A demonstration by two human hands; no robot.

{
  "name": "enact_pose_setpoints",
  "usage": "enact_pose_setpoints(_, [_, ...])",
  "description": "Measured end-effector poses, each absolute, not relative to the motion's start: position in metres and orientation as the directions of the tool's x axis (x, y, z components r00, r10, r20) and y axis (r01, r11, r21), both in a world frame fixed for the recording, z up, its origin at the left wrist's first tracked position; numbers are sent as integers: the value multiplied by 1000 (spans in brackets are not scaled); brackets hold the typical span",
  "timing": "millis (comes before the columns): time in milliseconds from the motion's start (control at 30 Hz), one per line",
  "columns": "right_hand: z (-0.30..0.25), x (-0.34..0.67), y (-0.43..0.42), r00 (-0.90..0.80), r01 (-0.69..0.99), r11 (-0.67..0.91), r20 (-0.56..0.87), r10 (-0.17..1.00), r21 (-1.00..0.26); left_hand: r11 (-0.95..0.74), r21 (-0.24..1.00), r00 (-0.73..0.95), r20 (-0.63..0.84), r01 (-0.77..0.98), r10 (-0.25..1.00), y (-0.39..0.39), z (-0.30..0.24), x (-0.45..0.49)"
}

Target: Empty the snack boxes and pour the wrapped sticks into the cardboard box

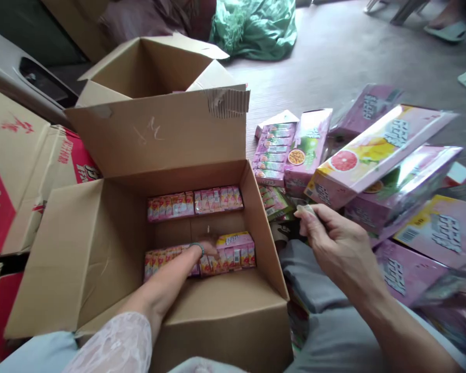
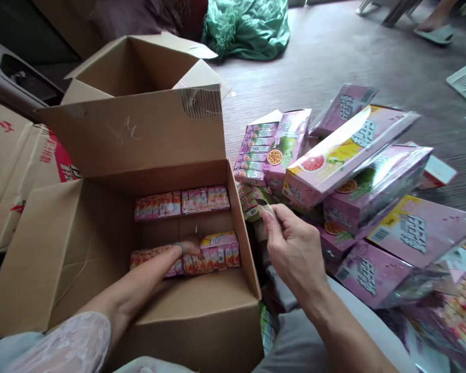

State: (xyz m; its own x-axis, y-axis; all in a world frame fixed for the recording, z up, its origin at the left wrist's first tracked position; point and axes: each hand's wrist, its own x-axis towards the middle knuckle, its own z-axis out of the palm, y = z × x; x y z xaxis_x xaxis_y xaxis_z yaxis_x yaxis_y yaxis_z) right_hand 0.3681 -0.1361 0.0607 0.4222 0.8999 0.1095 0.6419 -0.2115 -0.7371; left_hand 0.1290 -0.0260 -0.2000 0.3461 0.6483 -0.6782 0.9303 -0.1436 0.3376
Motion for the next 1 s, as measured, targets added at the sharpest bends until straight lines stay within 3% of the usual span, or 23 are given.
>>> enact_pose_setpoints(133, [58, 371, -138, 413, 694, -170, 195, 890, -699, -244, 296, 378, -602, 924, 703, -45, -163, 114])
enact_pose_setpoints(333, [58, 369, -149, 413, 641, -66, 272, 869, -765, -326, 314, 408, -246, 892, 879, -64, -34, 76])
enact_pose_setpoints(433, [62, 352, -171, 420, 558, -6, 276, 865, -830, -415, 380, 461, -32, 826, 887, -96, 33, 46])
enact_pose_setpoints(533, [70, 324, -205, 367, 546, 93, 338, 867, -832, -494, 429, 509, 89, 756, 856, -150, 60, 18])
enact_pose_setpoints(600, [77, 302, -228, 226, 643, 193, 425, 877, -741, -527, 422, 513, 158, 738, 844, -188, 53, 7])
enact_pose_setpoints(667, [83, 280, -246, -37, 766, 309, 442, 896, -564, -540, 417, 471, 265, 731, 842, -221, 35, 3])
enact_pose_setpoints(733, [89, 257, -258, -302, 849, 396, 292, 907, -351, -515, 440, 374, 370, 735, 850, -243, 17, 4])
enact_pose_setpoints(833, [98, 218, -265, -459, 885, 456, -11, 889, -91, -449, 523, 233, 428, 724, 873, -257, 0, 6])
enact_pose_setpoints(1000, [112, 157, -267, -546, 815, 574, -230, 806, 76, -487, 551, 177, 520, 678, 835, -261, -14, 5])
